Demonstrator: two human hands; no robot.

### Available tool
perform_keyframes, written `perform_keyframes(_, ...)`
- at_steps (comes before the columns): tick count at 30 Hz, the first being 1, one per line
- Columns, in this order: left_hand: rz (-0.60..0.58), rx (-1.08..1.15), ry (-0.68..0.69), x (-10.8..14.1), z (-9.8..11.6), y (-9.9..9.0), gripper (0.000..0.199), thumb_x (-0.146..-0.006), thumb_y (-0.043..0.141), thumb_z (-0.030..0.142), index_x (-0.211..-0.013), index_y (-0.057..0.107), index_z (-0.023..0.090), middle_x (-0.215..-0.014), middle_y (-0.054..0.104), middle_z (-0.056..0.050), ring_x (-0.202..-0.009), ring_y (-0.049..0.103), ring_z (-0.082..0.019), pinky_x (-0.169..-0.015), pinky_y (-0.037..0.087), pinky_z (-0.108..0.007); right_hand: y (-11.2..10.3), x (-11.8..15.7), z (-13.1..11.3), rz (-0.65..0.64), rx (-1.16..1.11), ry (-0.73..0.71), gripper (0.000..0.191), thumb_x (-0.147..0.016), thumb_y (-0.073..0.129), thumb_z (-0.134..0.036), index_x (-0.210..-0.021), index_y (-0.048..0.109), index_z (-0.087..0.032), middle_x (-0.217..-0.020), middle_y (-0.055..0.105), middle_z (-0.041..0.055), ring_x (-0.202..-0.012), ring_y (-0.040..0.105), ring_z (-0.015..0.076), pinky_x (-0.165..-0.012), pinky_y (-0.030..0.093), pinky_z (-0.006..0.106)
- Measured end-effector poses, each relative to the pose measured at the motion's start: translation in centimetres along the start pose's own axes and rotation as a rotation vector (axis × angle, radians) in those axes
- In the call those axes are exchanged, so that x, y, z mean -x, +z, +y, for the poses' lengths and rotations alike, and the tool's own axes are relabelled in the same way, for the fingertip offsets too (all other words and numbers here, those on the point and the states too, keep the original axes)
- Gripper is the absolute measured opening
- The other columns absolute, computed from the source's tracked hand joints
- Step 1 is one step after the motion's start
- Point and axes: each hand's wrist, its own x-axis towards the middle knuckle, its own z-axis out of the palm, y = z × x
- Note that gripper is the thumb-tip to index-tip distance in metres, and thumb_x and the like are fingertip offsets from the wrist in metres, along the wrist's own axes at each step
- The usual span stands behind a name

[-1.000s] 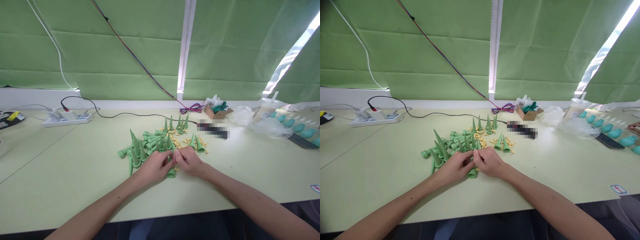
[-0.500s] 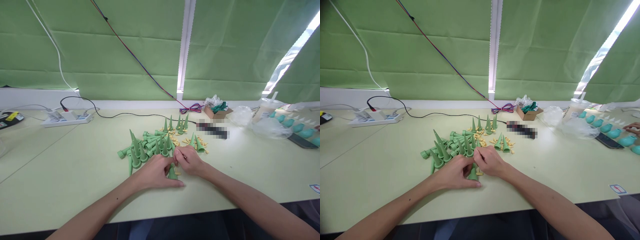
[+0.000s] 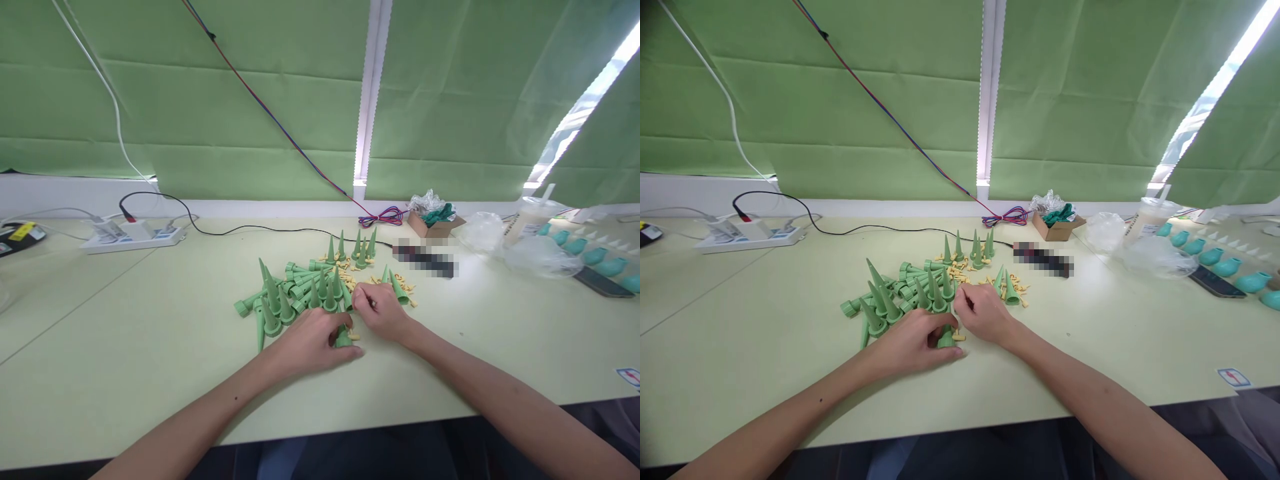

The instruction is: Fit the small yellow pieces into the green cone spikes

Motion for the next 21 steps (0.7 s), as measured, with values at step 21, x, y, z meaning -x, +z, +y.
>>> perform_keyframes(21,0.154,-0.022,-0.05,-0.2,-0.3,0.2,0.041,-0.1,0.034,0.047,-0.088,0.063,0.02,-0.057,0.054,0.002,-0.052,0.048,-0.015,-0.054,0.028,-0.026,-0.8,-1.1,2.2,0.06,0.33,0.083,0.012,-0.091,0.048,-0.016,-0.094,0.059,-0.019,-0.091,0.067,0.0066,-0.09,0.058,0.0226,-0.086,0.039,0.037)
